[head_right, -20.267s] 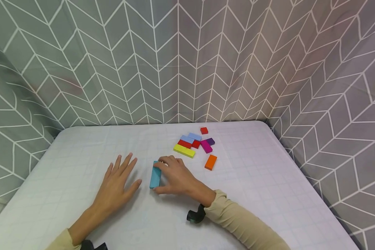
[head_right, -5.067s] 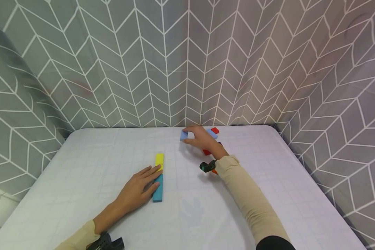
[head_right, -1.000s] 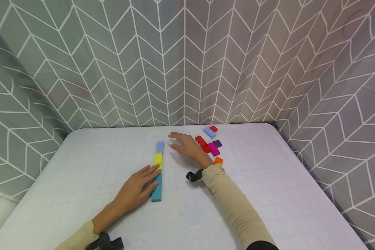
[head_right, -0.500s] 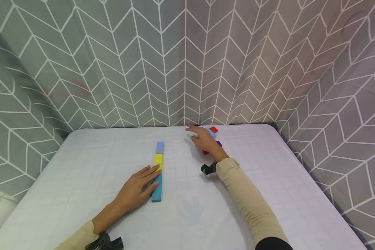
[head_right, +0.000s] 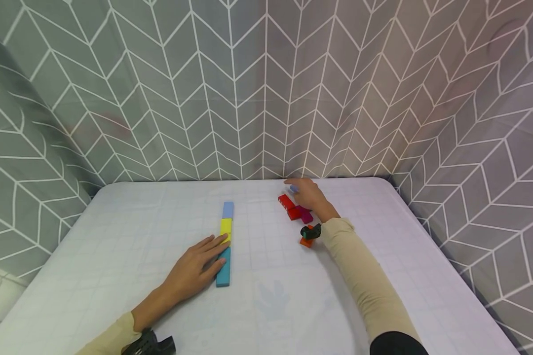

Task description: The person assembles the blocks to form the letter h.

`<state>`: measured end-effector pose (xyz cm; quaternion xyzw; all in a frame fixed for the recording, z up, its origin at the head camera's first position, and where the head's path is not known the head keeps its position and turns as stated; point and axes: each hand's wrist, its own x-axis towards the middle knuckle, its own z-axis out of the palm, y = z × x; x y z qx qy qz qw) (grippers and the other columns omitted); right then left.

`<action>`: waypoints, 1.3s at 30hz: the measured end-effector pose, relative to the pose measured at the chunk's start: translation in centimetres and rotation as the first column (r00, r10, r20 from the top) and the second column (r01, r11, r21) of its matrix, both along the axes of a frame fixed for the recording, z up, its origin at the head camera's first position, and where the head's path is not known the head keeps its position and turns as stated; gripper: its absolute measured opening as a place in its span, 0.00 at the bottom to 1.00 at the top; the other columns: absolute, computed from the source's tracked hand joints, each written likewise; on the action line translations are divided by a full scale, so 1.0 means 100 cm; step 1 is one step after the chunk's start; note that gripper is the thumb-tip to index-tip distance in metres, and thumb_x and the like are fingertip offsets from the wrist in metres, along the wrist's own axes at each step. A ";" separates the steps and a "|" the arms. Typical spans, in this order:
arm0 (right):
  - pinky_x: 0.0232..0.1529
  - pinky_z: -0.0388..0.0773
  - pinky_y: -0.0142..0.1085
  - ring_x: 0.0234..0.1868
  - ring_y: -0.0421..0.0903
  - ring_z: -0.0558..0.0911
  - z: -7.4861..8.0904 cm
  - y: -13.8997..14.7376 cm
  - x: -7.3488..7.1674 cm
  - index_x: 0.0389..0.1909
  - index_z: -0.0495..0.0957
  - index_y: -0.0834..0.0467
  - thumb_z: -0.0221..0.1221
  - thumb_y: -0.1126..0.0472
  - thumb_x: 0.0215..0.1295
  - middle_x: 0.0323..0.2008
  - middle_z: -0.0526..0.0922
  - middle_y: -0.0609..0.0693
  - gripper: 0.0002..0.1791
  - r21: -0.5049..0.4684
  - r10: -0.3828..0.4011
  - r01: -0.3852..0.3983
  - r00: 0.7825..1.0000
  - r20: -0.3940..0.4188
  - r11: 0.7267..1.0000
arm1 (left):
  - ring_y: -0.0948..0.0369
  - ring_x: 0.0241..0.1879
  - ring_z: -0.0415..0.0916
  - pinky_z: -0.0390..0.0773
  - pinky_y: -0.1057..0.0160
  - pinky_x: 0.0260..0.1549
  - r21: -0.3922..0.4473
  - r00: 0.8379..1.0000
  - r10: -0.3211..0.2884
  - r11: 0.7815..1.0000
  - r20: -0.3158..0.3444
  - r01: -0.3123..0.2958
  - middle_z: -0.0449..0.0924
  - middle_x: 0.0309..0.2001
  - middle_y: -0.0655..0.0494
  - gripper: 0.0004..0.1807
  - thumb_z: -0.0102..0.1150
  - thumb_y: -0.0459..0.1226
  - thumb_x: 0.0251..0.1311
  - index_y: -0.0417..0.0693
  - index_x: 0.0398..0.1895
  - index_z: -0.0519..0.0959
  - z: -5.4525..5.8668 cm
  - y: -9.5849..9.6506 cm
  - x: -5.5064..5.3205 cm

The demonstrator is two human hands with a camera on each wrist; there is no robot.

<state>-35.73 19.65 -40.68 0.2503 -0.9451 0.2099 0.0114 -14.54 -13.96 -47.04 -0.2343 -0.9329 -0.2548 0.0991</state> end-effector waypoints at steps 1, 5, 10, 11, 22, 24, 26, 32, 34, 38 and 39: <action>0.66 0.70 0.60 0.65 0.65 0.74 0.000 0.002 -0.001 0.67 0.77 0.64 0.54 0.79 0.61 0.64 0.78 0.66 0.31 0.011 -0.003 0.003 1.000 0.001 1.000 | 0.45 0.75 0.61 0.65 0.39 0.68 0.000 1.000 0.002 1.000 0.001 -0.002 0.68 0.75 0.56 0.27 0.58 0.48 0.75 0.50 0.73 0.76 0.000 0.000 0.000; 0.65 0.70 0.62 0.66 0.66 0.73 0.001 0.008 -0.003 0.65 0.78 0.66 0.54 0.80 0.59 0.64 0.77 0.66 0.31 0.032 -0.008 0.008 1.000 0.014 0.999 | 0.45 0.75 0.60 0.64 0.39 0.69 -0.001 1.000 0.010 1.000 0.009 -0.010 0.67 0.75 0.57 0.27 0.59 0.49 0.75 0.50 0.73 0.76 0.000 0.001 0.000; 0.66 0.67 0.65 0.69 0.68 0.68 -0.003 0.012 -0.005 0.67 0.77 0.64 0.55 0.79 0.61 0.68 0.74 0.65 0.31 0.106 -0.024 0.020 0.999 0.037 0.994 | 0.45 0.75 0.60 0.64 0.39 0.69 -0.004 1.000 0.010 1.000 0.013 -0.010 0.68 0.75 0.56 0.27 0.58 0.49 0.75 0.50 0.73 0.76 0.001 0.001 0.001; 0.67 0.67 0.64 0.70 0.68 0.67 -0.004 0.012 -0.005 0.67 0.77 0.63 0.55 0.78 0.61 0.69 0.73 0.65 0.31 0.126 -0.023 0.019 0.999 0.037 0.992 | 0.45 0.75 0.60 0.64 0.39 0.69 -0.003 1.000 0.007 1.000 0.012 -0.007 0.68 0.75 0.56 0.27 0.58 0.49 0.75 0.50 0.73 0.76 0.001 0.001 0.002; 0.63 0.72 0.61 0.67 0.68 0.69 -0.001 0.010 -0.008 0.68 0.76 0.64 0.59 0.77 0.62 0.68 0.74 0.64 0.31 0.190 -0.023 0.011 0.998 0.059 0.982 | 0.46 0.75 0.61 0.66 0.38 0.68 -0.001 1.000 -0.006 1.000 -0.013 0.006 0.68 0.75 0.56 0.27 0.57 0.49 0.76 0.51 0.73 0.75 -0.001 -0.001 0.001; 0.62 0.74 0.60 0.64 0.66 0.72 0.001 0.011 -0.009 0.67 0.76 0.65 0.61 0.76 0.61 0.65 0.76 0.65 0.30 0.186 -0.013 0.002 0.998 0.059 0.983 | 0.46 0.75 0.61 0.66 0.38 0.67 -0.001 1.000 -0.006 1.000 -0.011 0.006 0.68 0.75 0.56 0.27 0.57 0.49 0.76 0.51 0.73 0.75 0.000 -0.001 0.001; 0.61 0.75 0.58 0.60 0.64 0.74 0.002 0.012 -0.011 0.65 0.77 0.67 0.63 0.75 0.61 0.62 0.78 0.65 0.29 0.182 0.001 -0.011 0.998 0.057 0.983 | 0.46 0.75 0.61 0.66 0.38 0.67 -0.003 1.000 -0.006 1.000 -0.008 0.006 0.68 0.75 0.56 0.27 0.57 0.49 0.76 0.51 0.73 0.75 0.001 -0.001 0.001; 0.62 0.75 0.56 0.56 0.63 0.77 0.004 0.018 -0.015 0.61 0.79 0.71 0.67 0.70 0.61 0.57 0.80 0.67 0.26 0.171 0.029 -0.040 0.997 0.067 0.984 | 0.46 0.75 0.60 0.65 0.38 0.68 -0.001 1.000 -0.007 1.000 0.000 0.007 0.68 0.75 0.56 0.27 0.57 0.49 0.76 0.51 0.73 0.75 0.001 -0.001 0.001; 0.63 0.74 0.56 0.57 0.64 0.77 0.005 0.019 -0.015 0.61 0.78 0.71 0.68 0.69 0.62 0.58 0.80 0.67 0.26 0.172 0.035 -0.048 0.997 0.076 0.984 | 0.46 0.75 0.60 0.65 0.38 0.68 0.001 1.000 -0.007 1.000 0.003 0.007 0.68 0.75 0.56 0.27 0.57 0.49 0.76 0.50 0.73 0.75 0.001 -0.001 0.001; 0.64 0.72 0.57 0.60 0.64 0.74 0.006 0.020 -0.012 0.65 0.77 0.69 0.67 0.67 0.65 0.60 0.78 0.67 0.27 0.184 0.002 -0.024 0.993 0.119 0.983 | 0.46 0.76 0.60 0.65 0.38 0.68 0.000 1.000 -0.005 1.000 0.014 0.005 0.67 0.75 0.56 0.27 0.57 0.49 0.76 0.51 0.73 0.75 0.001 0.000 0.001; 0.65 0.72 0.58 0.60 0.64 0.73 0.006 0.020 -0.011 0.66 0.77 0.68 0.67 0.66 0.66 0.61 0.78 0.66 0.27 0.188 -0.012 -0.013 0.991 0.133 0.982 | 0.46 0.76 0.60 0.65 0.38 0.68 -0.001 1.000 -0.004 1.000 0.016 0.004 0.67 0.75 0.56 0.27 0.57 0.49 0.76 0.51 0.73 0.75 0.001 0.000 0.001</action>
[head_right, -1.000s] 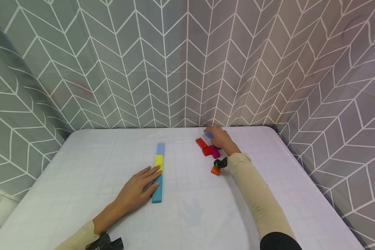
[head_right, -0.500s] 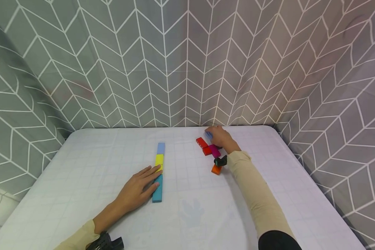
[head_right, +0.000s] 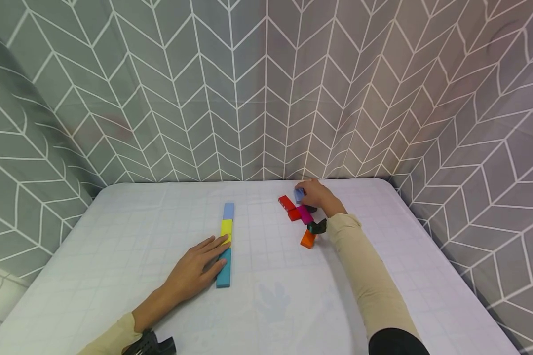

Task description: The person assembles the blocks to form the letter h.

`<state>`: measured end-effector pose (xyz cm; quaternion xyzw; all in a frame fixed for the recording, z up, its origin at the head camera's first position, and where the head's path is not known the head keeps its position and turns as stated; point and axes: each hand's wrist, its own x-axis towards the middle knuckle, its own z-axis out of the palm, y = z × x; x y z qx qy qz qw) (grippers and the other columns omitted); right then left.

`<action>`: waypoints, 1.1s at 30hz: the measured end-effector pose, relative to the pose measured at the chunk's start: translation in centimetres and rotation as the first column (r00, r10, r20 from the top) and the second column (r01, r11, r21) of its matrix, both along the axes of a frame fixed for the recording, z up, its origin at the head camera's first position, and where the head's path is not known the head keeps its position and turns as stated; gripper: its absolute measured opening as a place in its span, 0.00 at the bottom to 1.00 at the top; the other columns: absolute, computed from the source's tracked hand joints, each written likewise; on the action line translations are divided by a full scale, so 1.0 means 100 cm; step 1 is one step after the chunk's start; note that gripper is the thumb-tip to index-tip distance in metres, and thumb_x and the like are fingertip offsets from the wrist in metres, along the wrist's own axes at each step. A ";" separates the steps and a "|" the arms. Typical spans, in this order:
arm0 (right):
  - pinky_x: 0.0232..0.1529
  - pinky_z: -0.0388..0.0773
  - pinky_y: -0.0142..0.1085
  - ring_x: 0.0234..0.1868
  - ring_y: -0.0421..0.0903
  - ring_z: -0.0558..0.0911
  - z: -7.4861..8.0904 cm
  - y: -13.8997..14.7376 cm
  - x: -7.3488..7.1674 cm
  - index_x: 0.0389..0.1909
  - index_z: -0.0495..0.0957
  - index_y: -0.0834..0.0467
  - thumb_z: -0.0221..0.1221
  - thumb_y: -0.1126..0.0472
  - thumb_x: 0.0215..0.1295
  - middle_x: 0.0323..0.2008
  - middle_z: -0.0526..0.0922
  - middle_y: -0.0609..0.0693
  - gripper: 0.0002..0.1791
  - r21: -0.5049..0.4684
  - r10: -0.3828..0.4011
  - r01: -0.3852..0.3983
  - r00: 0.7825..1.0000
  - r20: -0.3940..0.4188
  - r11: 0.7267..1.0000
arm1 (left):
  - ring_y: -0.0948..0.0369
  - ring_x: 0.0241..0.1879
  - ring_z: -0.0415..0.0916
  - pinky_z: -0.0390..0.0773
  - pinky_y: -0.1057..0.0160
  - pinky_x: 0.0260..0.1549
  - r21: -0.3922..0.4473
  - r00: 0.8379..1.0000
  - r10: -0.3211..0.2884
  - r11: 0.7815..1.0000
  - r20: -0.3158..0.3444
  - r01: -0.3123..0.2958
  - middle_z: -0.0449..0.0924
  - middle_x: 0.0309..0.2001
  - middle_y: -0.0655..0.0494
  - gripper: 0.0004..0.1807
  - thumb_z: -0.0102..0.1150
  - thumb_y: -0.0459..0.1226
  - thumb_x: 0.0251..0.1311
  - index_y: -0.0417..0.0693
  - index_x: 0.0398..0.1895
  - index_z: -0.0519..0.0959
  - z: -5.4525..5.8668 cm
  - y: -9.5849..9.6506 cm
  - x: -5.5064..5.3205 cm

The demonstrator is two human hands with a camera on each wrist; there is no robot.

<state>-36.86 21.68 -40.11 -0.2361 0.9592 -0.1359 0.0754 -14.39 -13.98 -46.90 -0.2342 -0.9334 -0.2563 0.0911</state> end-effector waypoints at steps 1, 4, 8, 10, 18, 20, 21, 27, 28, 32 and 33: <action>0.65 0.71 0.58 0.61 0.65 0.72 0.000 0.000 0.001 0.67 0.76 0.67 0.66 0.65 0.66 0.62 0.78 0.66 0.28 0.000 -0.011 0.011 1.000 0.010 1.000 | 0.46 0.76 0.60 0.65 0.38 0.68 0.000 1.000 0.001 1.000 0.002 -0.001 0.67 0.75 0.56 0.27 0.57 0.49 0.76 0.50 0.73 0.75 0.000 0.000 0.000; 0.65 0.71 0.60 0.63 0.66 0.71 -0.002 0.001 0.001 0.67 0.76 0.66 0.66 0.64 0.66 0.62 0.78 0.66 0.28 -0.002 -0.019 0.019 1.000 0.009 1.000 | 0.45 0.76 0.60 0.65 0.38 0.68 0.001 1.000 0.003 1.000 0.005 -0.003 0.68 0.75 0.56 0.27 0.57 0.49 0.76 0.50 0.73 0.75 0.000 0.000 0.001; 0.63 0.72 0.60 0.62 0.66 0.71 -0.006 0.003 0.001 0.66 0.77 0.65 0.68 0.63 0.65 0.61 0.79 0.66 0.28 -0.018 -0.013 0.012 1.000 -0.025 1.000 | 0.45 0.76 0.60 0.64 0.38 0.69 0.006 1.000 0.000 1.000 0.007 0.000 0.68 0.75 0.55 0.27 0.57 0.48 0.76 0.49 0.73 0.75 0.001 0.000 0.002; 0.62 0.73 0.60 0.61 0.66 0.72 -0.007 0.003 0.001 0.65 0.78 0.64 0.68 0.63 0.65 0.60 0.80 0.66 0.28 -0.033 -0.016 0.015 0.999 -0.037 0.999 | 0.45 0.75 0.60 0.64 0.38 0.69 0.007 1.000 0.000 1.000 0.004 0.000 0.68 0.75 0.55 0.27 0.57 0.48 0.76 0.49 0.73 0.75 0.001 0.000 0.002; 0.58 0.75 0.59 0.59 0.64 0.73 -0.007 0.004 0.001 0.64 0.79 0.64 0.70 0.62 0.64 0.57 0.80 0.64 0.27 -0.103 -0.043 0.037 0.998 -0.051 0.994 | 0.45 0.75 0.60 0.65 0.39 0.68 -0.001 1.000 -0.002 1.000 -0.010 0.002 0.68 0.75 0.55 0.27 0.57 0.48 0.76 0.49 0.73 0.75 0.002 0.001 0.001; 0.57 0.76 0.59 0.58 0.64 0.73 -0.005 0.003 0.002 0.64 0.79 0.64 0.70 0.62 0.64 0.55 0.81 0.64 0.27 -0.113 -0.034 0.026 0.997 -0.074 0.993 | 0.45 0.75 0.60 0.65 0.39 0.68 -0.001 1.000 -0.002 1.000 -0.014 0.002 0.68 0.75 0.55 0.27 0.57 0.48 0.76 0.50 0.73 0.75 0.002 0.001 0.001; 0.56 0.77 0.58 0.58 0.64 0.73 -0.005 0.002 0.002 0.64 0.79 0.64 0.70 0.62 0.64 0.54 0.81 0.63 0.27 -0.117 -0.031 0.021 0.996 -0.083 0.993 | 0.45 0.75 0.60 0.65 0.38 0.68 -0.001 1.000 -0.003 1.000 -0.016 0.003 0.68 0.75 0.55 0.27 0.57 0.48 0.76 0.50 0.73 0.75 0.002 0.001 0.001; 0.55 0.78 0.56 0.57 0.63 0.73 0.002 -0.004 0.005 0.64 0.79 0.65 0.70 0.61 0.65 0.53 0.82 0.63 0.28 -0.149 -0.006 -0.010 0.994 -0.111 0.989 | 0.45 0.75 0.60 0.65 0.38 0.68 0.001 1.000 0.000 1.000 -0.014 0.000 0.68 0.75 0.55 0.27 0.57 0.48 0.76 0.50 0.73 0.75 0.002 0.001 0.002; 0.55 0.78 0.56 0.57 0.63 0.73 0.003 -0.005 0.005 0.64 0.79 0.65 0.70 0.61 0.65 0.53 0.82 0.63 0.27 -0.153 0.001 -0.019 0.993 -0.118 0.988 | 0.45 0.75 0.60 0.65 0.38 0.68 0.002 1.000 0.001 1.000 -0.013 -0.001 0.68 0.75 0.55 0.27 0.57 0.48 0.76 0.50 0.73 0.75 0.002 0.001 0.002; 0.57 0.77 0.56 0.58 0.63 0.74 0.004 -0.010 0.006 0.63 0.79 0.67 0.70 0.62 0.65 0.55 0.81 0.64 0.27 -0.170 0.027 -0.052 0.989 -0.148 0.984 | 0.45 0.75 0.61 0.65 0.39 0.68 -0.001 1.000 0.002 1.000 -0.009 -0.002 0.68 0.75 0.55 0.27 0.57 0.48 0.76 0.50 0.73 0.75 0.002 0.001 0.002; 0.58 0.76 0.56 0.58 0.63 0.74 0.005 -0.011 0.006 0.63 0.79 0.67 0.70 0.62 0.65 0.56 0.81 0.65 0.27 -0.175 0.034 -0.061 0.987 -0.156 0.983 | 0.45 0.75 0.61 0.65 0.39 0.68 -0.002 1.000 0.002 1.000 -0.009 -0.002 0.68 0.75 0.55 0.27 0.57 0.48 0.76 0.50 0.73 0.75 0.002 0.001 0.002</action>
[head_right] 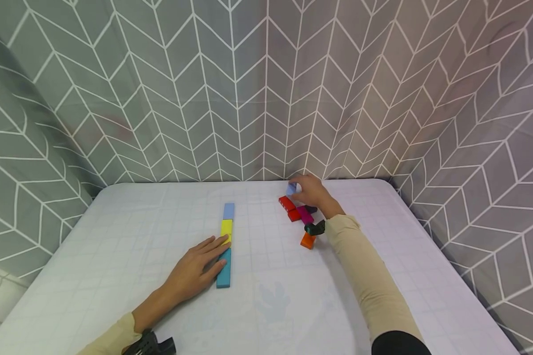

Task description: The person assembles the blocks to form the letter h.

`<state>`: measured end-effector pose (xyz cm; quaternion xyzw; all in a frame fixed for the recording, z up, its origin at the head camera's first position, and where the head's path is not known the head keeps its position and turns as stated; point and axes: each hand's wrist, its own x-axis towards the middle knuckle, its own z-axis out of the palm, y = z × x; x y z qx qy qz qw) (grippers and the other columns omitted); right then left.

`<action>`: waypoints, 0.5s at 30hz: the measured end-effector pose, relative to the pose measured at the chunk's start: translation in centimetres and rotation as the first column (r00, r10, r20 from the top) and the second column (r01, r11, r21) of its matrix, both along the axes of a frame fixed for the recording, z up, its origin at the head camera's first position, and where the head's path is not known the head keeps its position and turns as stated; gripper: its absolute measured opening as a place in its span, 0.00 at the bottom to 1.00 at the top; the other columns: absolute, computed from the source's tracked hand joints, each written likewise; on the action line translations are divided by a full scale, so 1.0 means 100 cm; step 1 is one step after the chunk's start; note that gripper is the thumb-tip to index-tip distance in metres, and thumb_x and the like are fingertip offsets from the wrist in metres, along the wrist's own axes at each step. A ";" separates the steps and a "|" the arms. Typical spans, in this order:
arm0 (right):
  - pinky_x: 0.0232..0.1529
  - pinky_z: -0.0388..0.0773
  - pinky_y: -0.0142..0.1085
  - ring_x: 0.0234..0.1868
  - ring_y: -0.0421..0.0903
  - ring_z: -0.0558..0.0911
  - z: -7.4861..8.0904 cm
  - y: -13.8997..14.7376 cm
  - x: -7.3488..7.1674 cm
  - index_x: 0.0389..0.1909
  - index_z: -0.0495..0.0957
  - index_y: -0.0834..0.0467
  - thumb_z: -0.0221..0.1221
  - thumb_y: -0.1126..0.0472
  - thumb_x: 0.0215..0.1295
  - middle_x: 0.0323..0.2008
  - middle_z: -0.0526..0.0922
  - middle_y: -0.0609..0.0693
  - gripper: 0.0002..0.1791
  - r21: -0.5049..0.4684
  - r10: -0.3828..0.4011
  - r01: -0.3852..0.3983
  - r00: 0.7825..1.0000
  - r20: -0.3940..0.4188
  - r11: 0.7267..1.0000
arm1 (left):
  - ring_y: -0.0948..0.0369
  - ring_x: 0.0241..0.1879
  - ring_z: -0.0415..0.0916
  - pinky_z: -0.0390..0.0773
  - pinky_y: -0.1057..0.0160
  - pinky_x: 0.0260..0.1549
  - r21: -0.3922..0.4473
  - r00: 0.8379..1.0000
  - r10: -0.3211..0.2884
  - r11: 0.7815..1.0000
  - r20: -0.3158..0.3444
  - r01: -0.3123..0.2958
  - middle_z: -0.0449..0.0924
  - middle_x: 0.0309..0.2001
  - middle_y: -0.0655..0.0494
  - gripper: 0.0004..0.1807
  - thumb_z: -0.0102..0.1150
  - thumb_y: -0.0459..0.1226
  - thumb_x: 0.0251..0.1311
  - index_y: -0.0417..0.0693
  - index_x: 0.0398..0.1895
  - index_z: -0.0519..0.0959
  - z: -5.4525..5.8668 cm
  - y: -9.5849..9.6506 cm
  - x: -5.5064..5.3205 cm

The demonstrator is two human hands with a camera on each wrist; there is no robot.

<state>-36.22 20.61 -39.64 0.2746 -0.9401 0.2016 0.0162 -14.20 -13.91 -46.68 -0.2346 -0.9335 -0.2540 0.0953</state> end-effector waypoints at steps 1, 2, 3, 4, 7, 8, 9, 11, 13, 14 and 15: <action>0.59 0.76 0.56 0.58 0.63 0.75 0.000 -0.001 0.000 0.63 0.79 0.68 0.70 0.63 0.65 0.57 0.81 0.65 0.27 -0.007 0.011 -0.011 1.000 -0.005 1.000 | 0.45 0.75 0.61 0.65 0.39 0.68 0.000 1.000 0.000 1.000 -0.001 0.000 0.68 0.75 0.55 0.27 0.57 0.48 0.76 0.50 0.73 0.75 0.000 0.000 0.000; 0.59 0.76 0.56 0.58 0.63 0.75 0.001 -0.002 0.001 0.62 0.79 0.68 0.70 0.63 0.65 0.58 0.81 0.65 0.27 -0.016 0.020 -0.020 1.000 -0.010 1.000 | 0.45 0.75 0.61 0.65 0.39 0.68 -0.001 1.000 0.001 1.000 -0.001 -0.001 0.68 0.75 0.55 0.27 0.57 0.48 0.76 0.50 0.73 0.75 0.000 0.000 0.000; 0.59 0.76 0.56 0.58 0.63 0.76 0.001 -0.004 0.001 0.62 0.79 0.69 0.70 0.63 0.65 0.58 0.81 0.65 0.26 -0.023 0.032 -0.033 0.999 -0.018 0.999 | 0.45 0.75 0.61 0.65 0.39 0.68 -0.003 1.000 0.001 1.000 -0.002 -0.001 0.68 0.75 0.56 0.27 0.57 0.48 0.76 0.50 0.73 0.75 0.000 0.000 0.000; 0.59 0.76 0.56 0.57 0.63 0.76 0.001 -0.005 0.001 0.62 0.79 0.69 0.70 0.63 0.65 0.58 0.81 0.65 0.27 -0.030 0.041 -0.042 0.999 -0.020 0.999 | 0.45 0.75 0.61 0.65 0.39 0.68 -0.004 1.000 0.001 1.000 -0.004 -0.001 0.68 0.75 0.56 0.27 0.57 0.48 0.76 0.50 0.73 0.75 -0.001 0.000 0.000; 0.58 0.76 0.55 0.57 0.63 0.77 0.002 -0.009 0.001 0.62 0.79 0.70 0.70 0.63 0.65 0.59 0.81 0.66 0.27 -0.035 0.065 -0.066 0.997 -0.043 0.997 | 0.46 0.75 0.61 0.65 0.39 0.68 -0.009 1.000 0.002 1.000 -0.007 -0.002 0.68 0.75 0.56 0.27 0.57 0.48 0.76 0.50 0.73 0.75 -0.001 -0.001 -0.001; 0.58 0.76 0.55 0.56 0.63 0.77 0.002 -0.010 0.001 0.61 0.79 0.70 0.70 0.63 0.65 0.58 0.82 0.66 0.26 -0.033 0.067 -0.069 0.996 -0.052 0.997 | 0.46 0.75 0.60 0.65 0.40 0.69 -0.011 1.000 0.001 1.000 -0.005 -0.001 0.68 0.75 0.56 0.27 0.57 0.49 0.76 0.51 0.73 0.75 -0.001 -0.001 -0.001; 0.58 0.75 0.55 0.57 0.63 0.76 0.002 -0.012 0.001 0.61 0.79 0.70 0.70 0.62 0.65 0.58 0.82 0.66 0.26 -0.030 0.069 -0.071 0.996 -0.057 0.997 | 0.46 0.75 0.60 0.65 0.40 0.69 -0.012 1.000 0.001 1.000 -0.004 -0.001 0.68 0.75 0.56 0.27 0.57 0.49 0.76 0.50 0.74 0.75 -0.001 -0.001 -0.001; 0.59 0.75 0.55 0.58 0.62 0.76 0.004 -0.015 0.002 0.62 0.79 0.69 0.70 0.62 0.65 0.58 0.82 0.65 0.26 -0.030 0.069 -0.070 0.996 -0.057 0.997 | 0.46 0.75 0.60 0.64 0.40 0.69 -0.014 1.000 0.000 1.000 0.000 0.000 0.67 0.75 0.56 0.27 0.56 0.49 0.76 0.50 0.74 0.75 -0.002 -0.001 -0.001; 0.59 0.75 0.55 0.58 0.62 0.76 0.005 -0.018 0.003 0.63 0.79 0.69 0.69 0.62 0.66 0.57 0.82 0.64 0.26 -0.034 0.062 -0.064 0.997 -0.045 0.997 | 0.46 0.75 0.61 0.65 0.39 0.69 -0.013 1.000 0.000 1.000 -0.004 0.000 0.68 0.75 0.56 0.27 0.57 0.49 0.76 0.50 0.74 0.75 -0.002 -0.001 -0.001; 0.59 0.75 0.55 0.58 0.62 0.76 0.006 -0.019 0.003 0.63 0.79 0.68 0.69 0.62 0.66 0.57 0.82 0.63 0.26 -0.037 0.059 -0.060 0.998 -0.038 0.998 | 0.45 0.75 0.61 0.65 0.39 0.68 -0.010 1.000 -0.002 1.000 -0.011 0.002 0.68 0.75 0.55 0.27 0.57 0.48 0.76 0.49 0.73 0.75 -0.002 -0.001 -0.001; 0.59 0.74 0.55 0.58 0.62 0.76 0.006 -0.020 0.004 0.63 0.79 0.68 0.69 0.62 0.66 0.56 0.82 0.63 0.26 -0.041 0.059 -0.060 0.998 -0.033 0.997 | 0.45 0.75 0.62 0.65 0.39 0.68 -0.007 1.000 -0.002 1.000 -0.019 0.002 0.69 0.75 0.55 0.27 0.58 0.48 0.75 0.49 0.73 0.75 -0.003 -0.001 -0.001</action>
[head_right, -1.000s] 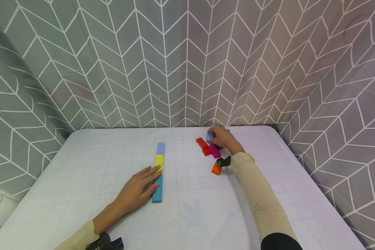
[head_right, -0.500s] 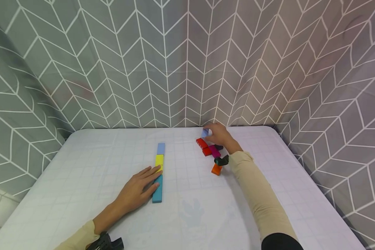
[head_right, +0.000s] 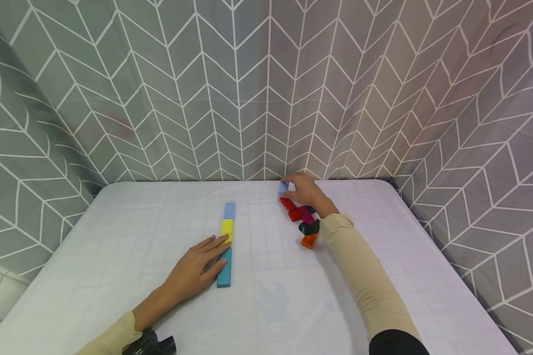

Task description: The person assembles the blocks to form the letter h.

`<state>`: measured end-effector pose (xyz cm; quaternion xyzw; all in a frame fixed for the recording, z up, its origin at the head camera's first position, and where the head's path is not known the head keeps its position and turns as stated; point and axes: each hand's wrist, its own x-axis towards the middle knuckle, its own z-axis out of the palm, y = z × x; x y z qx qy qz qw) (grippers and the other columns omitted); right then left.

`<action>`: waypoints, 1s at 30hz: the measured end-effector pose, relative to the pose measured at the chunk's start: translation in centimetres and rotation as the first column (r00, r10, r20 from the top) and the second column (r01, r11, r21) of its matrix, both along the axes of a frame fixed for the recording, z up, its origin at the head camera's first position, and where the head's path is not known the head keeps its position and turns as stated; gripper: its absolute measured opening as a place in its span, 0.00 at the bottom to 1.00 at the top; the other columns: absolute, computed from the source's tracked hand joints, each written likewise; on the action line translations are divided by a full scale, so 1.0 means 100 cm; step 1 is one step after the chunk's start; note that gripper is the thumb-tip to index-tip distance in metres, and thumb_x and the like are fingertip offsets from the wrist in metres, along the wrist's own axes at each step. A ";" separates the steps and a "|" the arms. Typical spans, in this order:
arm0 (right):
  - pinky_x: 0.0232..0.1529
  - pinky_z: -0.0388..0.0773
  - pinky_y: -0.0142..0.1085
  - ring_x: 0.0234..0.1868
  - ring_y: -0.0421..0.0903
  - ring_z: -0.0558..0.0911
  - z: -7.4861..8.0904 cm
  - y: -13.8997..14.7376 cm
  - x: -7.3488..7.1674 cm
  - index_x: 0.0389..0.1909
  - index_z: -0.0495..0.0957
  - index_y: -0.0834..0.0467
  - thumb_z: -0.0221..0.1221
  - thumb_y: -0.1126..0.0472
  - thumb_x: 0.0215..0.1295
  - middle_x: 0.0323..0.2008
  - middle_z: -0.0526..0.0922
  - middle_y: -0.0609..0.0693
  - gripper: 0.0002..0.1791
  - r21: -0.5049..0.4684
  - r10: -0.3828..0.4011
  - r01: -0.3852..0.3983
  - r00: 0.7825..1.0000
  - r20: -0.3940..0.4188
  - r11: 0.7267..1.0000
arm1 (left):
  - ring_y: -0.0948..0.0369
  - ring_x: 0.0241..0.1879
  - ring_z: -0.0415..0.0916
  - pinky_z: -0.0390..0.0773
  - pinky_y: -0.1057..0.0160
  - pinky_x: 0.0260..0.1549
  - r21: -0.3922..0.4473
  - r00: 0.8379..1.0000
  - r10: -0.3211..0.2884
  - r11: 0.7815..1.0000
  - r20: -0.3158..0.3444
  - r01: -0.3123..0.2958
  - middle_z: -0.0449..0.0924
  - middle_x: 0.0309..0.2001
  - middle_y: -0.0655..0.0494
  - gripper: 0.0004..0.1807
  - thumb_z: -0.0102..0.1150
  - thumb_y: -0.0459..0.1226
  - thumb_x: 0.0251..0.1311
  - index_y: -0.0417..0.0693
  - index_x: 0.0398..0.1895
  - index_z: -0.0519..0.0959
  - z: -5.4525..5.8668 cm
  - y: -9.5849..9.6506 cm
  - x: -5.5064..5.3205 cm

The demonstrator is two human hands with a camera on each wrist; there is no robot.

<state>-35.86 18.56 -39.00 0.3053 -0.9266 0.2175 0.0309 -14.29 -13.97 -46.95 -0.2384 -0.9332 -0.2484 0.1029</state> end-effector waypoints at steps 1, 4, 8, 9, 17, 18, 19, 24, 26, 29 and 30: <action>0.60 0.74 0.55 0.58 0.62 0.76 0.001 -0.002 0.000 0.63 0.79 0.68 0.68 0.62 0.66 0.56 0.82 0.63 0.26 -0.004 0.004 -0.004 1.000 -0.001 1.000 | 0.45 0.74 0.62 0.66 0.38 0.68 0.002 1.000 -0.001 1.000 -0.005 0.001 0.69 0.74 0.54 0.27 0.58 0.48 0.75 0.48 0.73 0.76 0.000 0.000 0.000; 0.59 0.74 0.56 0.57 0.64 0.77 0.001 -0.006 -0.001 0.61 0.80 0.69 0.68 0.63 0.66 0.54 0.83 0.64 0.25 -0.023 0.030 -0.030 1.000 -0.007 0.999 | 0.44 0.74 0.62 0.66 0.38 0.67 0.006 1.000 -0.004 1.000 -0.010 0.004 0.69 0.74 0.54 0.27 0.58 0.47 0.75 0.48 0.72 0.76 0.000 0.000 0.000; 0.60 0.74 0.57 0.57 0.66 0.78 0.002 -0.014 -0.001 0.61 0.79 0.71 0.67 0.64 0.67 0.54 0.83 0.65 0.24 -0.056 0.066 -0.065 0.998 0.011 0.996 | 0.44 0.75 0.61 0.65 0.38 0.68 0.003 1.000 -0.008 1.000 0.009 0.008 0.68 0.75 0.54 0.27 0.57 0.48 0.76 0.48 0.73 0.75 0.001 0.000 0.000; 0.60 0.74 0.57 0.57 0.66 0.77 0.002 -0.017 0.000 0.61 0.79 0.71 0.66 0.64 0.68 0.55 0.83 0.65 0.24 -0.061 0.072 -0.071 0.997 0.018 0.996 | 0.44 0.75 0.61 0.65 0.38 0.68 0.004 1.000 -0.009 1.000 0.012 0.009 0.68 0.75 0.54 0.27 0.57 0.48 0.76 0.48 0.73 0.75 0.000 0.000 0.000; 0.63 0.72 0.57 0.59 0.65 0.77 0.005 -0.036 -0.001 0.62 0.78 0.72 0.63 0.64 0.71 0.54 0.83 0.64 0.23 -0.099 0.131 -0.128 0.991 0.030 0.987 | 0.42 0.73 0.64 0.67 0.37 0.66 0.027 0.999 -0.019 0.999 -0.043 0.020 0.71 0.73 0.52 0.26 0.59 0.45 0.75 0.46 0.71 0.77 -0.001 0.000 0.001; 0.63 0.72 0.56 0.59 0.65 0.77 0.004 -0.039 -0.002 0.62 0.78 0.71 0.63 0.64 0.71 0.55 0.84 0.63 0.22 -0.100 0.136 -0.133 0.990 0.031 0.986 | 0.43 0.73 0.63 0.67 0.37 0.66 0.027 0.999 -0.019 0.999 -0.041 0.020 0.70 0.73 0.52 0.26 0.59 0.46 0.75 0.46 0.71 0.77 -0.001 -0.001 0.001; 0.63 0.72 0.56 0.59 0.64 0.77 0.004 -0.041 -0.002 0.62 0.78 0.71 0.63 0.64 0.71 0.55 0.84 0.63 0.22 -0.105 0.142 -0.138 0.989 0.034 0.985 | 0.43 0.73 0.63 0.67 0.37 0.66 0.025 0.999 -0.018 1.000 -0.038 0.019 0.70 0.73 0.52 0.26 0.58 0.46 0.75 0.47 0.71 0.77 -0.001 -0.001 0.000; 0.61 0.74 0.55 0.59 0.64 0.78 0.003 -0.054 -0.004 0.61 0.79 0.71 0.64 0.63 0.71 0.55 0.83 0.63 0.22 -0.096 0.158 -0.155 0.987 0.026 0.983 | 0.45 0.75 0.61 0.66 0.39 0.68 0.017 1.000 -0.010 1.000 -0.004 0.011 0.69 0.75 0.55 0.26 0.56 0.48 0.76 0.50 0.73 0.76 0.000 -0.001 0.000; 0.60 0.75 0.54 0.58 0.65 0.78 0.002 -0.059 -0.004 0.61 0.79 0.71 0.64 0.63 0.71 0.55 0.83 0.63 0.22 -0.090 0.168 -0.166 0.986 0.013 0.982 | 0.45 0.75 0.61 0.66 0.39 0.68 0.015 1.000 -0.009 1.000 0.000 0.009 0.69 0.74 0.56 0.26 0.57 0.48 0.76 0.50 0.72 0.76 0.000 -0.001 0.000; 0.58 0.75 0.53 0.56 0.65 0.79 0.000 -0.067 -0.005 0.60 0.80 0.71 0.64 0.63 0.71 0.53 0.84 0.62 0.21 -0.080 0.185 -0.186 0.983 -0.015 0.979 | 0.46 0.75 0.62 0.66 0.38 0.67 0.012 1.000 -0.006 1.000 0.000 0.006 0.69 0.75 0.56 0.27 0.57 0.49 0.76 0.50 0.73 0.76 0.000 -0.001 -0.001; 0.58 0.75 0.53 0.55 0.64 0.79 -0.001 -0.069 -0.005 0.59 0.80 0.70 0.64 0.63 0.71 0.53 0.85 0.62 0.21 -0.076 0.188 -0.189 0.982 -0.021 0.979 | 0.45 0.75 0.62 0.66 0.38 0.67 0.012 1.000 -0.007 1.000 0.000 0.007 0.69 0.75 0.56 0.27 0.57 0.49 0.76 0.50 0.72 0.76 -0.001 -0.001 -0.001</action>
